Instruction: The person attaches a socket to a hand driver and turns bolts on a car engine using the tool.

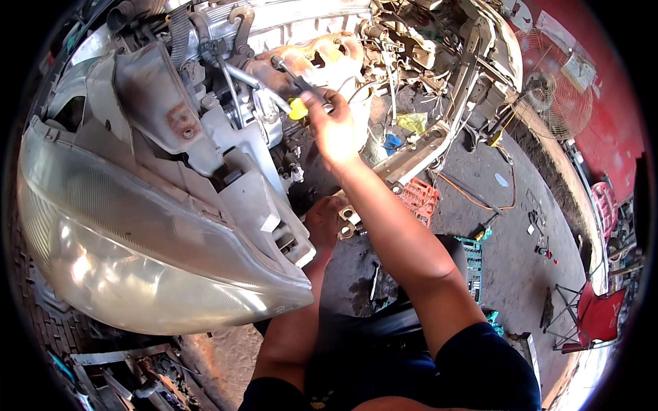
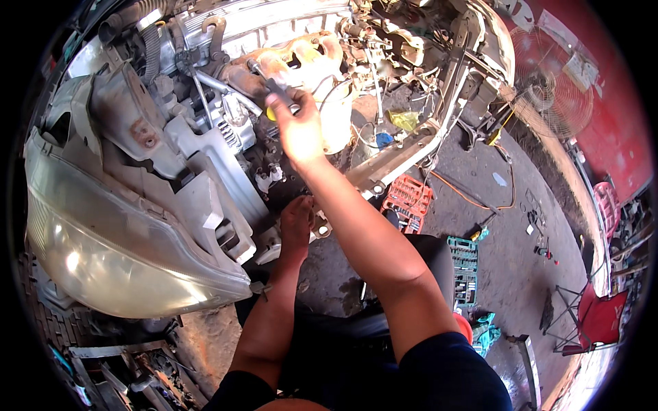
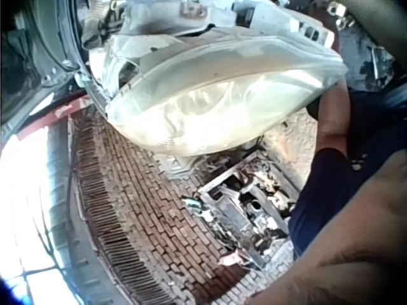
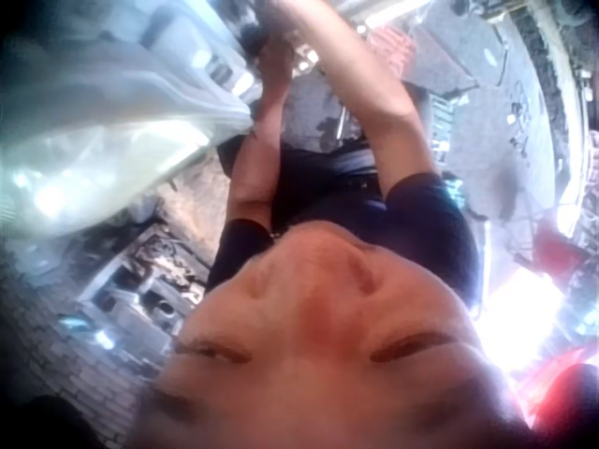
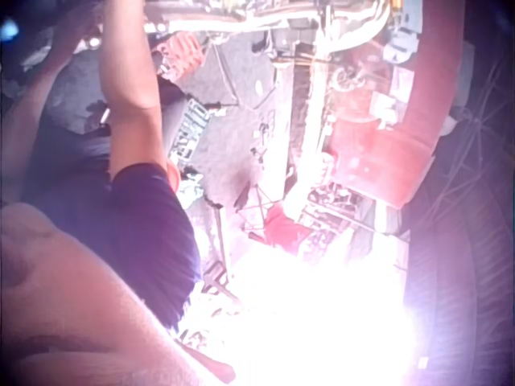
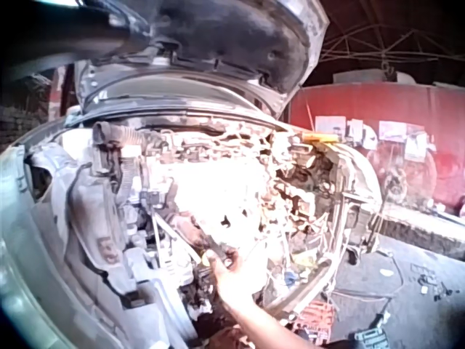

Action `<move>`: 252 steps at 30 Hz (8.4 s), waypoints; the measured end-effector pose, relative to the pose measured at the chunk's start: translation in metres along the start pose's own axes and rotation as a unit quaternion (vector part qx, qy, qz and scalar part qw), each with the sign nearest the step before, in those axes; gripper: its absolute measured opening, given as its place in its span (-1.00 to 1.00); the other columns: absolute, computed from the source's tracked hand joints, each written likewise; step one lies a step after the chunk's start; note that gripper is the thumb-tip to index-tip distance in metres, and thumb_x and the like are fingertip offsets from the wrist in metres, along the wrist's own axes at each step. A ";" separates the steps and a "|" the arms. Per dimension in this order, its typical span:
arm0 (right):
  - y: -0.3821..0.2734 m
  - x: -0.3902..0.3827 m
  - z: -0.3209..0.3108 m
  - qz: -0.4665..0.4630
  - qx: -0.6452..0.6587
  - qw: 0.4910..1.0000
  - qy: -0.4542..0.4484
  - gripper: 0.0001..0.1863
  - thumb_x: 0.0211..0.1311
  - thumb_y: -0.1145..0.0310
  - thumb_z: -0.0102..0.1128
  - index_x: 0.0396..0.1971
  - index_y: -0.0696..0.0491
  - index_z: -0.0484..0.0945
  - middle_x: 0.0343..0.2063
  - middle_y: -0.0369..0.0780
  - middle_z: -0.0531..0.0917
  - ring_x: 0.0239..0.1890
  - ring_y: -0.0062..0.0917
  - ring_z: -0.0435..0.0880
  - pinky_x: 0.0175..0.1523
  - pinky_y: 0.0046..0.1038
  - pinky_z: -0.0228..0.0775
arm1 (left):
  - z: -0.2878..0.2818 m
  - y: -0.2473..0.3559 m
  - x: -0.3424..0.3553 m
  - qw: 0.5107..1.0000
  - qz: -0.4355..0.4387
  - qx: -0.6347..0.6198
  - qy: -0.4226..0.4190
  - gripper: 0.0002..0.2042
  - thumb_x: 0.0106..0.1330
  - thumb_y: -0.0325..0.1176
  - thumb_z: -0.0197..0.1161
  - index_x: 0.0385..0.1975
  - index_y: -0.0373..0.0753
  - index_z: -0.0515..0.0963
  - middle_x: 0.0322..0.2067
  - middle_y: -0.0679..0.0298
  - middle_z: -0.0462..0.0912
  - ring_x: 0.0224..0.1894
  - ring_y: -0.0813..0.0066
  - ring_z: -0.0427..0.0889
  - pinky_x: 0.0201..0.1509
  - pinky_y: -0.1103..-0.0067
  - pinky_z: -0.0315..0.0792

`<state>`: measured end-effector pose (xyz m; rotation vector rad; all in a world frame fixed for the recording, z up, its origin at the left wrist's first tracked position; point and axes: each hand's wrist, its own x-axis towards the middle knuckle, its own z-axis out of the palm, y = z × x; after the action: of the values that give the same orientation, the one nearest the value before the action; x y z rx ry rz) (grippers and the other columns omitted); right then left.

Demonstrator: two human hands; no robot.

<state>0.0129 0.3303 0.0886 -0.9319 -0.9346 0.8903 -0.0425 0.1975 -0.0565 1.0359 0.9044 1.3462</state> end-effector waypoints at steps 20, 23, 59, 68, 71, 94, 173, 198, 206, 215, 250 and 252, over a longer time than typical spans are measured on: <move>0.015 0.022 -0.004 -0.130 -0.032 0.988 0.071 -0.57 0.39 0.10 0.44 -0.25 0.26 0.67 -0.67 -0.23 0.64 -0.63 -0.42 0.61 -0.39 -0.31 0.50 | 0.011 0.006 0.000 0.999 0.006 -0.031 -0.026 -0.74 0.63 -0.22 0.14 -0.23 -0.21 0.67 -0.61 0.55 0.37 -0.59 0.82 0.24 -0.50 0.68 0.12; 0.006 -0.003 0.007 -0.257 -0.100 0.959 0.060 -0.55 0.44 0.09 0.37 -0.25 0.29 0.66 -0.62 -0.16 0.70 -0.54 -0.32 0.68 -0.28 -0.22 0.54 | -0.001 0.006 -0.003 0.999 0.010 -0.051 -0.003 -0.75 0.62 -0.21 0.14 -0.24 -0.20 0.67 -0.61 0.55 0.36 -0.59 0.83 0.23 -0.50 0.68 0.11; -0.028 0.005 -0.006 -0.061 -0.235 0.969 0.039 -0.43 0.38 -0.04 0.41 -0.20 0.30 0.72 -0.43 0.07 0.78 -0.27 -0.20 0.83 -0.08 -0.27 0.61 | -0.006 0.000 0.001 1.000 0.004 0.005 0.015 -0.72 0.62 -0.22 0.17 -0.24 -0.26 0.71 -0.59 0.54 0.37 -0.57 0.80 0.24 -0.48 0.67 0.10; -0.042 0.002 -0.014 -0.158 -0.355 0.921 -0.017 -0.57 0.35 0.09 0.44 -0.01 0.10 0.61 -0.45 -0.01 0.76 -0.42 -0.11 0.78 -0.19 -0.15 0.61 | -0.001 0.006 0.001 1.000 -0.025 -0.006 -0.002 -0.71 0.64 -0.24 0.12 -0.21 -0.31 0.69 -0.62 0.54 0.32 -0.60 0.81 0.19 -0.51 0.70 0.10; -0.046 0.001 -0.016 -0.069 -0.385 0.919 -0.042 -0.54 0.40 -0.03 0.37 -0.07 0.11 0.65 -0.52 -0.03 0.73 -0.44 -0.10 0.78 -0.23 -0.11 0.59 | 0.002 0.006 0.000 0.999 -0.042 -0.011 0.006 -0.71 0.64 -0.25 0.11 -0.22 -0.30 0.68 -0.63 0.54 0.32 -0.61 0.81 0.19 -0.52 0.70 0.09; -0.053 -0.004 -0.029 -0.298 -0.373 0.875 -0.080 -0.35 0.42 -0.16 0.28 0.14 0.15 0.55 -0.34 0.05 0.77 -0.23 -0.04 0.82 -0.04 -0.11 0.65 | 0.024 0.001 0.004 0.998 -0.061 -0.030 -0.001 -0.75 0.61 -0.26 0.16 -0.22 -0.27 0.70 -0.59 0.55 0.40 -0.59 0.83 0.21 -0.52 0.70 0.07; -0.009 0.035 -0.261 0.073 0.514 0.855 -0.020 -0.73 0.44 0.14 0.36 -0.21 0.02 0.54 -0.43 -0.25 0.68 -0.54 -0.61 0.46 -0.45 -0.58 0.26 | 0.006 -0.018 0.020 0.916 0.149 0.367 0.069 -0.66 0.46 -0.59 0.00 0.14 -0.35 0.59 -0.03 0.12 0.69 -0.08 0.38 0.60 0.09 0.44 0.53; -0.027 -0.189 -0.291 0.046 0.410 0.911 -0.013 -0.57 0.50 0.14 0.29 0.10 0.20 0.62 -0.41 -0.24 0.66 -0.49 -0.68 0.44 -0.37 -0.60 0.27 | 0.142 0.101 -0.019 0.990 0.060 -0.069 -0.108 -0.67 0.62 -0.44 0.12 0.29 -0.32 0.58 0.26 -0.01 0.67 0.28 0.14 0.68 0.42 0.26 0.50; -0.034 -0.183 -0.298 -0.031 0.285 0.958 -0.023 -0.48 0.45 0.08 0.35 0.19 0.15 0.57 -0.29 -0.24 0.70 -0.31 -0.65 0.51 -0.17 -0.55 0.30 | 0.174 0.106 -0.026 0.989 0.131 0.025 -0.057 -0.66 0.63 -0.47 0.13 0.31 -0.45 0.54 0.25 0.00 0.65 0.23 0.26 0.69 0.39 0.24 0.56; -0.021 -0.175 -0.305 0.022 0.416 0.909 -0.032 -0.51 0.43 0.05 0.37 0.13 0.08 0.54 -0.35 -0.29 0.59 -0.32 -0.57 0.51 -0.17 -0.48 0.31 | 0.179 0.104 -0.018 0.985 0.139 0.049 -0.088 -0.66 0.63 -0.54 0.07 0.29 -0.52 0.53 0.24 -0.05 0.65 0.20 0.24 0.70 0.35 0.30 0.60; 0.002 0.145 -0.159 0.080 0.293 0.951 0.066 -0.88 0.54 0.41 0.18 -0.07 0.13 0.55 -0.42 -0.23 0.73 -0.61 -0.73 0.44 -0.54 -0.63 0.27 | 0.054 -0.013 0.020 0.719 0.121 0.641 -0.240 -0.33 0.38 -0.21 0.35 0.41 -0.44 0.38 0.30 -0.26 0.52 0.30 -0.24 0.55 0.39 0.18 0.47; 0.000 0.148 -0.158 0.074 0.270 0.958 0.055 -0.87 0.54 0.42 0.18 -0.06 0.14 0.55 -0.41 -0.22 0.73 -0.60 -0.73 0.47 -0.51 -0.64 0.30 | 0.054 -0.013 0.021 0.720 0.123 0.640 -0.237 -0.33 0.37 -0.21 0.35 0.41 -0.45 0.38 0.30 -0.27 0.52 0.30 -0.24 0.55 0.39 0.18 0.47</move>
<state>0.2073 0.4252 0.0785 -0.5728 -0.4860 1.1349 0.0136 0.2154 -0.0507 2.4924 1.3076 0.3791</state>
